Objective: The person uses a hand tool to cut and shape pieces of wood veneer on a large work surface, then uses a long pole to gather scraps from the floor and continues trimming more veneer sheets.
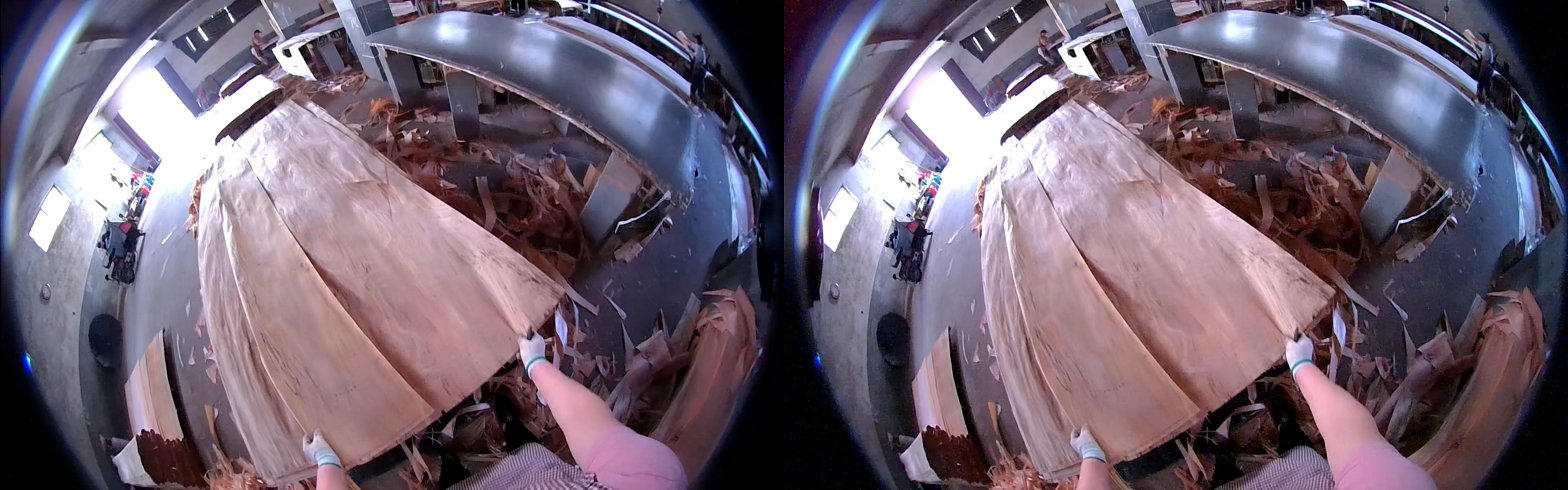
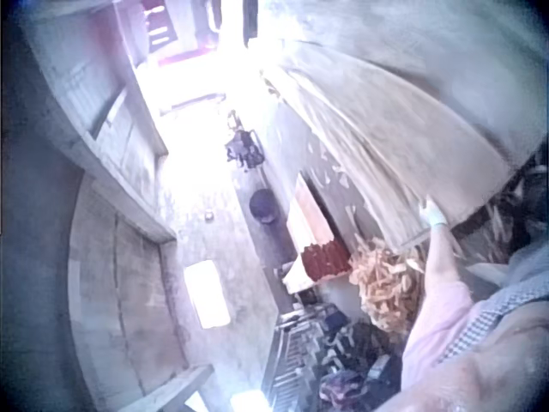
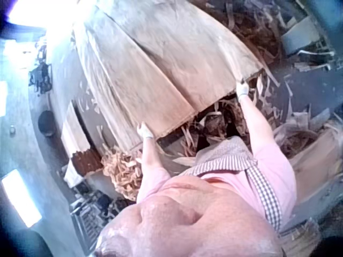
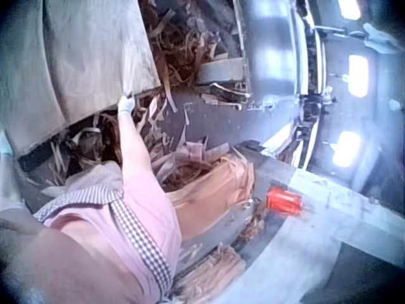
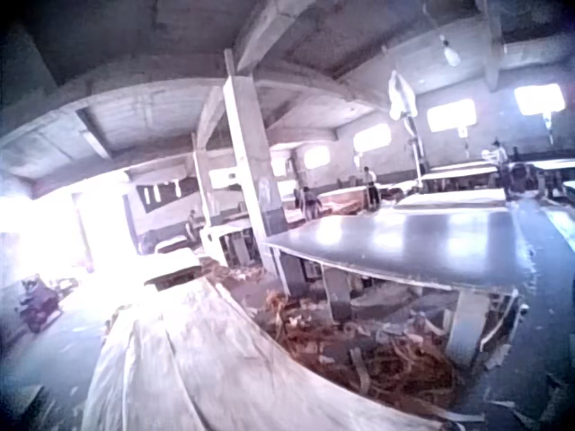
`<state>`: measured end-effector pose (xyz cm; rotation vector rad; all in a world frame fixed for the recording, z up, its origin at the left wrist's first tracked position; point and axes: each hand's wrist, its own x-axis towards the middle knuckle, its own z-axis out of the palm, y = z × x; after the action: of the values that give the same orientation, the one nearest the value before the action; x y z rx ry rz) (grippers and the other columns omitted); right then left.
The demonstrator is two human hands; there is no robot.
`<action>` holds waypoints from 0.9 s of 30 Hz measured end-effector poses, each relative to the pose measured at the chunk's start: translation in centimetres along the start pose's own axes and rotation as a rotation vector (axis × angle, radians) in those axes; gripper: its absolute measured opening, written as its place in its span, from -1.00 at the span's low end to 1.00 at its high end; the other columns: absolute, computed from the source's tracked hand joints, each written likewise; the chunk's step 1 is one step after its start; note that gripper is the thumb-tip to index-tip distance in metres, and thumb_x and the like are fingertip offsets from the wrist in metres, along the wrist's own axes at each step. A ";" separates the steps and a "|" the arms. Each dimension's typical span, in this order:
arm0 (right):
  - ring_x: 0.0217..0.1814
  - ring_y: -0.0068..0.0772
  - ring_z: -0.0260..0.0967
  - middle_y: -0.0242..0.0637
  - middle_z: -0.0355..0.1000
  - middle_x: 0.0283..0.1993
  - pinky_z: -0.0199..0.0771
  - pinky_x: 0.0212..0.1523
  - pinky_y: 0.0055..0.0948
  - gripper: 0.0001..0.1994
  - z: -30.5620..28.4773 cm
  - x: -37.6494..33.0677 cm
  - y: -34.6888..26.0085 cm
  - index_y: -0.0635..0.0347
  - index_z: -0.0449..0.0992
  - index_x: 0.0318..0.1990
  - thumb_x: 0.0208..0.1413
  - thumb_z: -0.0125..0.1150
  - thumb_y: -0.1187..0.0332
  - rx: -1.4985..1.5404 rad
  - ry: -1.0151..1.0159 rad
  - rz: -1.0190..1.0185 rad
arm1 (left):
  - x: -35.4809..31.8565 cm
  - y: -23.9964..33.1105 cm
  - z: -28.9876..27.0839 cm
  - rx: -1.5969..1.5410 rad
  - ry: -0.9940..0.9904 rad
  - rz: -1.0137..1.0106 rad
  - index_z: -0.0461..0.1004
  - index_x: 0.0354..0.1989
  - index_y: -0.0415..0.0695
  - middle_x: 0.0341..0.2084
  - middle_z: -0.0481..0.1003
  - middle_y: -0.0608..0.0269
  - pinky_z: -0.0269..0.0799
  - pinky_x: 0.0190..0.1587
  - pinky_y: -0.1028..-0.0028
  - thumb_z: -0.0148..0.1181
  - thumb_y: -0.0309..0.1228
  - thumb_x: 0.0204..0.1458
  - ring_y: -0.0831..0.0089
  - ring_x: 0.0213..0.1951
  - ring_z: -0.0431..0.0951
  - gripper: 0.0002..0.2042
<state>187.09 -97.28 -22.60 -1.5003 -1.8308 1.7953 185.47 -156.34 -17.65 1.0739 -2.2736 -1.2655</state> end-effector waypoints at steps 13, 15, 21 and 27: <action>-0.75 -0.44 0.27 -0.33 0.32 -0.60 0.29 -0.74 -0.44 -0.84 8.0 0.9 -0.1 0.27 0.42 -0.27 0.01 0.18 0.40 0.079 0.121 -0.108 | 9.9 6.5 -0.2 0.036 -0.009 -0.082 0.48 -0.28 -0.34 -0.45 0.52 0.19 0.38 -0.35 0.51 0.25 -0.51 -0.14 0.46 -0.44 0.44 -0.77; -0.73 -0.43 0.27 -0.27 0.32 -0.60 0.30 -0.71 -0.42 -0.84 8.0 0.4 0.0 0.26 0.43 -0.30 0.01 0.18 0.39 0.139 0.111 -0.051 | 10.6 5.8 -0.2 0.020 0.013 -0.067 0.48 -0.27 -0.33 -0.45 0.52 0.20 0.38 -0.35 0.51 0.26 -0.50 -0.14 0.46 -0.44 0.44 -0.76; -0.45 -0.17 0.45 -0.10 0.47 -0.44 0.43 -0.44 -0.31 -0.73 8.2 1.6 2.8 0.27 0.47 -0.21 0.00 0.16 0.26 -0.030 0.185 -0.063 | 11.7 2.6 -1.3 -0.038 -0.008 0.007 0.45 -0.16 -0.33 -0.35 0.51 0.21 0.39 -0.28 0.45 0.27 -0.50 -0.10 0.41 -0.39 0.42 -0.69; -0.45 -0.28 0.39 -0.22 0.45 -0.42 0.39 -0.43 -0.31 -0.76 6.4 1.6 2.7 0.22 0.49 -0.30 -0.11 0.26 0.29 -0.077 0.159 0.129 | 10.8 1.8 -4.4 -0.087 -0.451 -0.293 0.37 -0.03 -0.28 -0.16 0.43 0.14 0.42 -0.19 0.36 0.23 -0.41 -0.03 0.33 -0.21 0.44 -0.61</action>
<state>183.18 -100.99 -27.32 -1.7722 -1.7825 1.6209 180.04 -166.37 -14.50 1.2226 -2.4005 -1.8697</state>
